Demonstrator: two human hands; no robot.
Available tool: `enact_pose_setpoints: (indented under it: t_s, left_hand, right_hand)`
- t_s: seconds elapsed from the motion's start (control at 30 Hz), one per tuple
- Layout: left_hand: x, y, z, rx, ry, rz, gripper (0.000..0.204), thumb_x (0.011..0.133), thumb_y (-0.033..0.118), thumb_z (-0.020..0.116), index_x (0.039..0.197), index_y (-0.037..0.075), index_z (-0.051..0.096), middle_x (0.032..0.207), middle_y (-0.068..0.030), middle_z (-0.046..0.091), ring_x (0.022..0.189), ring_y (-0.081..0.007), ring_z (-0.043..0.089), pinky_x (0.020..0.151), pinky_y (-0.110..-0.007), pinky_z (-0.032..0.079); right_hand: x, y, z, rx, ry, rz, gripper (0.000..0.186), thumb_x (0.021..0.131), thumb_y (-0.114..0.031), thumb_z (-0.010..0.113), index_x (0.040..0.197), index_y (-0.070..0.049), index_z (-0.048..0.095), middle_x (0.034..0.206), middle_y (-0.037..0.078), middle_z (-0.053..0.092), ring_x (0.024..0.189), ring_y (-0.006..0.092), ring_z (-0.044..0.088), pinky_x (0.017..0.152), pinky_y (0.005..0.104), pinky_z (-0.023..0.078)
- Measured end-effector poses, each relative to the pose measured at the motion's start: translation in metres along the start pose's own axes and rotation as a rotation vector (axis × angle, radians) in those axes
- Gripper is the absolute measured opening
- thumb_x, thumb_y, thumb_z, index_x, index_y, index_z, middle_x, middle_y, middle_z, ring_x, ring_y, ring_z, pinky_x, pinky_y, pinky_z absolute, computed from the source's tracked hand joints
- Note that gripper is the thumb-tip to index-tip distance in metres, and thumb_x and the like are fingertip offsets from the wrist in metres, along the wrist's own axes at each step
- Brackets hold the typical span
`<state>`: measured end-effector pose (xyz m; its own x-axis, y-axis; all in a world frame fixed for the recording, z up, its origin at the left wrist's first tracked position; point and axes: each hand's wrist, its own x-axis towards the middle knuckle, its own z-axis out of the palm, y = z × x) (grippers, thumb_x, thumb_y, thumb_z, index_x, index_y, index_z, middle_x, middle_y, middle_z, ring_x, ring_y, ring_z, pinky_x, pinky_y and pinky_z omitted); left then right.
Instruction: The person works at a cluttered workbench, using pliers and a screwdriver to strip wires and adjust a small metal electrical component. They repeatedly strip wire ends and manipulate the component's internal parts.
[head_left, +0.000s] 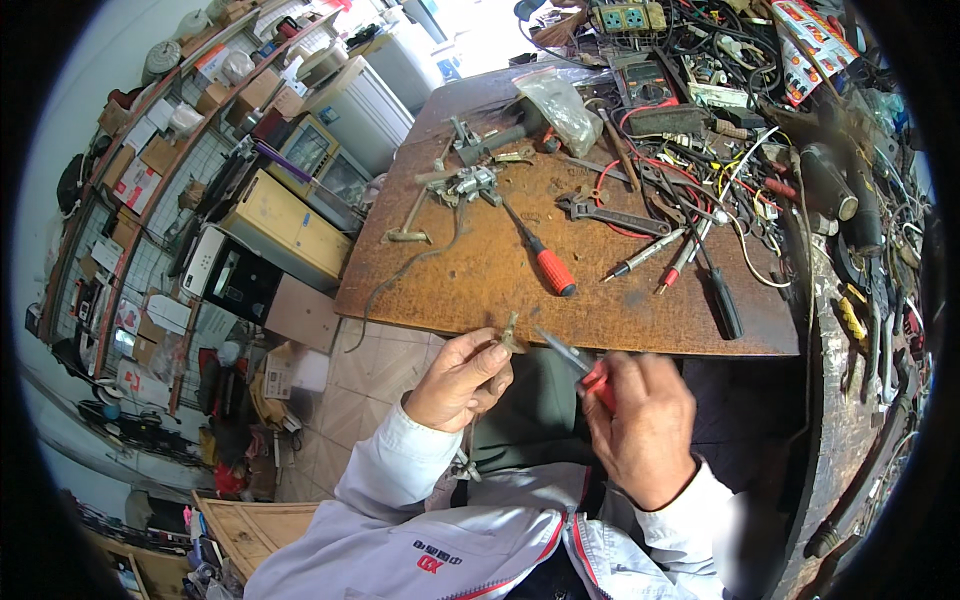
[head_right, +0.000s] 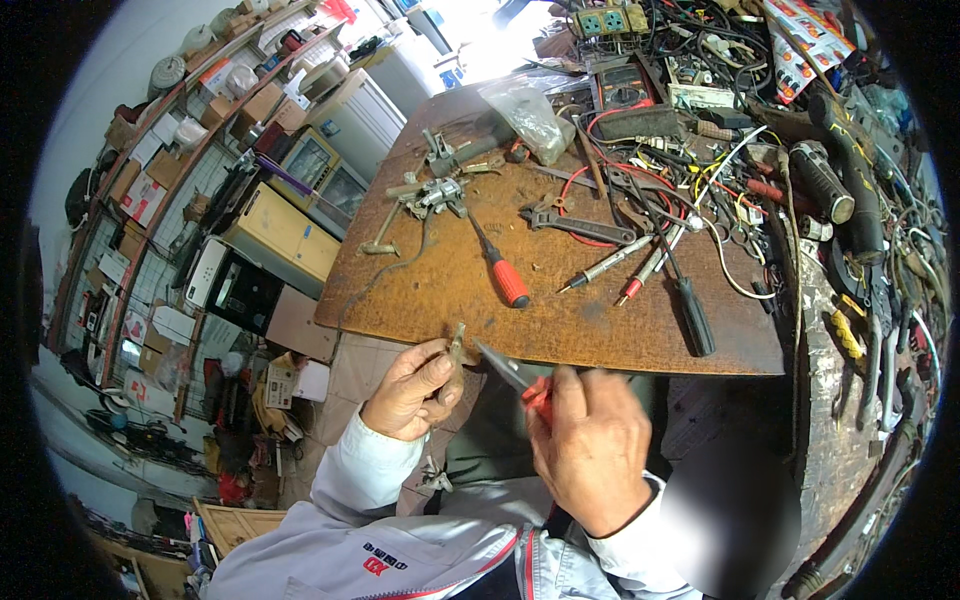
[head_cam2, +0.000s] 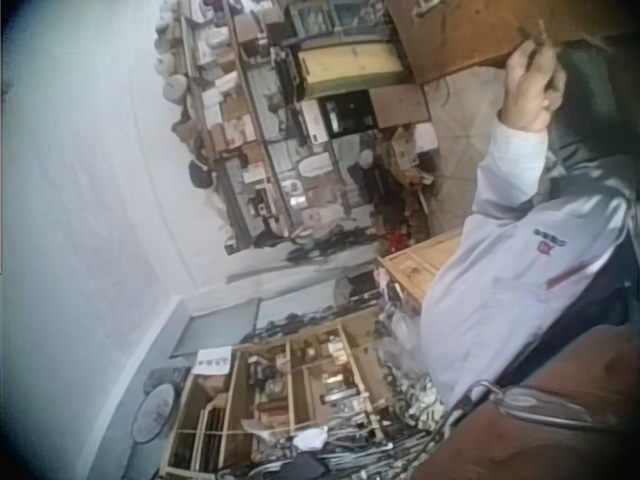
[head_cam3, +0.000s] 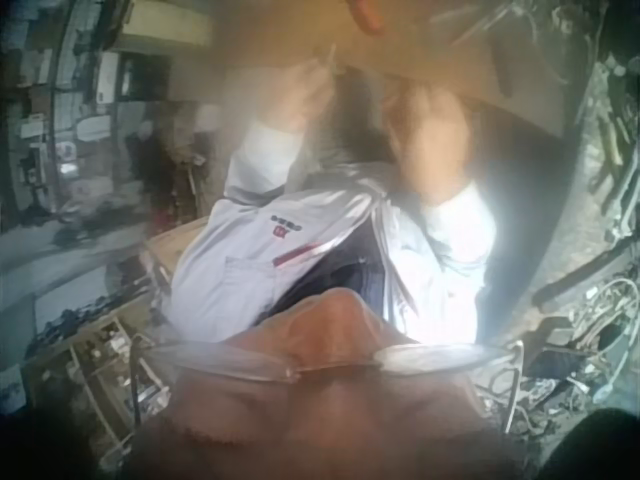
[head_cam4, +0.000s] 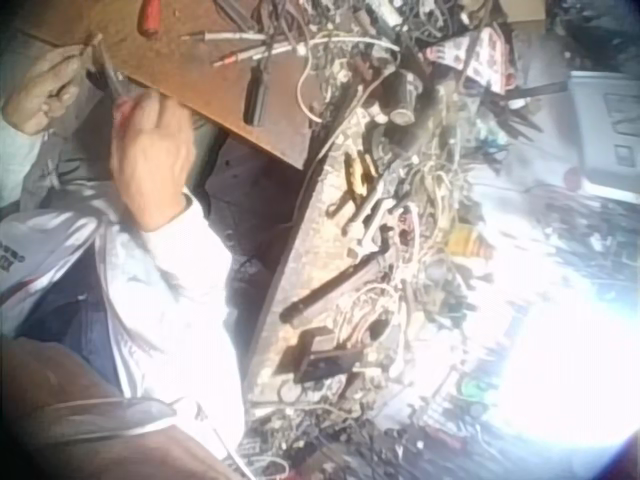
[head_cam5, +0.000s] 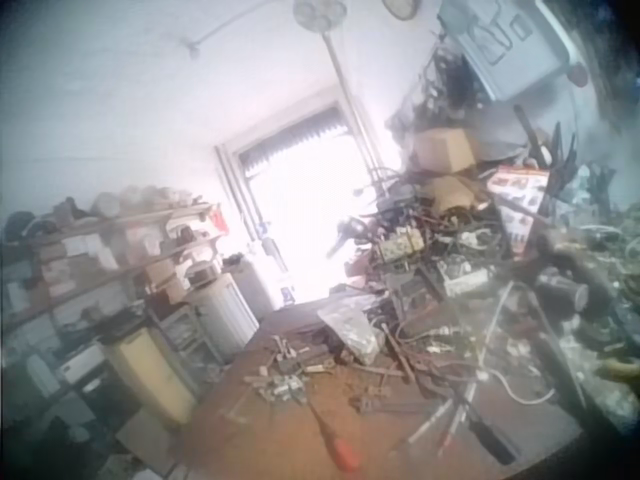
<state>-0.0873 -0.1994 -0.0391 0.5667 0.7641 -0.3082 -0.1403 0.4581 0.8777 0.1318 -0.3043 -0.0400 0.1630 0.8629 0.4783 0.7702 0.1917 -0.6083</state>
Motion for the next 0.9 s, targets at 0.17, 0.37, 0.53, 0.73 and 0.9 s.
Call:
enact_pose_setpoints:
  t_s: [0.17,0.37,0.53,0.73,0.9]
  left_hand:
    - [-0.003,0.003,0.007,0.109,0.018,0.074,0.03,0.1,0.025,0.061,0.118,0.001,0.059,0.074,-0.0029,0.054,0.052,-0.0022,0.035,0.043,-0.017,0.024]
    - [0.001,0.027,0.028,-0.089,-0.194,0.18,0.041,0.101,0.031,0.057,0.125,-0.003,0.052,0.069,-0.0027,0.047,0.048,-0.0058,0.034,0.039,-0.02,0.022]
    - [0.025,0.053,0.07,-0.592,-0.333,0.25,0.047,0.108,0.041,0.038,0.134,0.003,0.046,0.069,0.0017,0.042,0.044,-0.0047,0.028,0.037,-0.021,0.022]
    - [0.098,0.05,0.11,-0.739,-0.668,0.099,0.044,0.109,0.034,0.039,0.126,-0.005,0.048,0.078,-0.0017,0.041,0.049,-0.0065,0.026,0.04,-0.022,0.02]
    - [0.084,0.036,0.19,-0.605,-0.685,-0.107,0.046,0.107,0.039,0.044,0.123,-0.003,0.054,0.089,-0.0054,0.053,0.061,-0.0109,0.047,0.045,-0.019,0.039]
  right_hand:
    - [0.054,0.013,-0.007,-0.512,0.142,0.008,0.044,0.073,-0.031,0.08,0.101,-0.002,0.063,0.087,0.012,0.056,0.087,0.0307,0.054,0.076,0.042,0.045]
    - [0.049,0.019,-0.008,-0.201,0.288,-0.14,0.061,0.073,-0.033,0.081,0.117,0.003,0.059,0.107,0.021,0.06,0.1,0.039,0.058,0.087,0.0481,0.047]
    - [-0.034,0.006,-0.006,0.372,-0.226,-0.049,0.062,0.082,-0.04,0.079,0.118,0.006,0.058,0.112,0.022,0.062,0.105,0.0399,0.059,0.092,0.0457,0.048]
    - [-0.102,-0.02,-0.032,0.36,-0.002,0.1,0.045,0.089,-0.026,0.073,0.117,0.006,0.058,0.106,0.02,0.063,0.095,0.0364,0.062,0.082,0.0423,0.051]
    - [-0.141,-0.059,-0.063,0.154,0.349,0.222,0.027,0.094,-0.013,0.062,0.112,0.007,0.062,0.086,0.018,0.066,0.077,0.0339,0.065,0.069,0.0386,0.053]
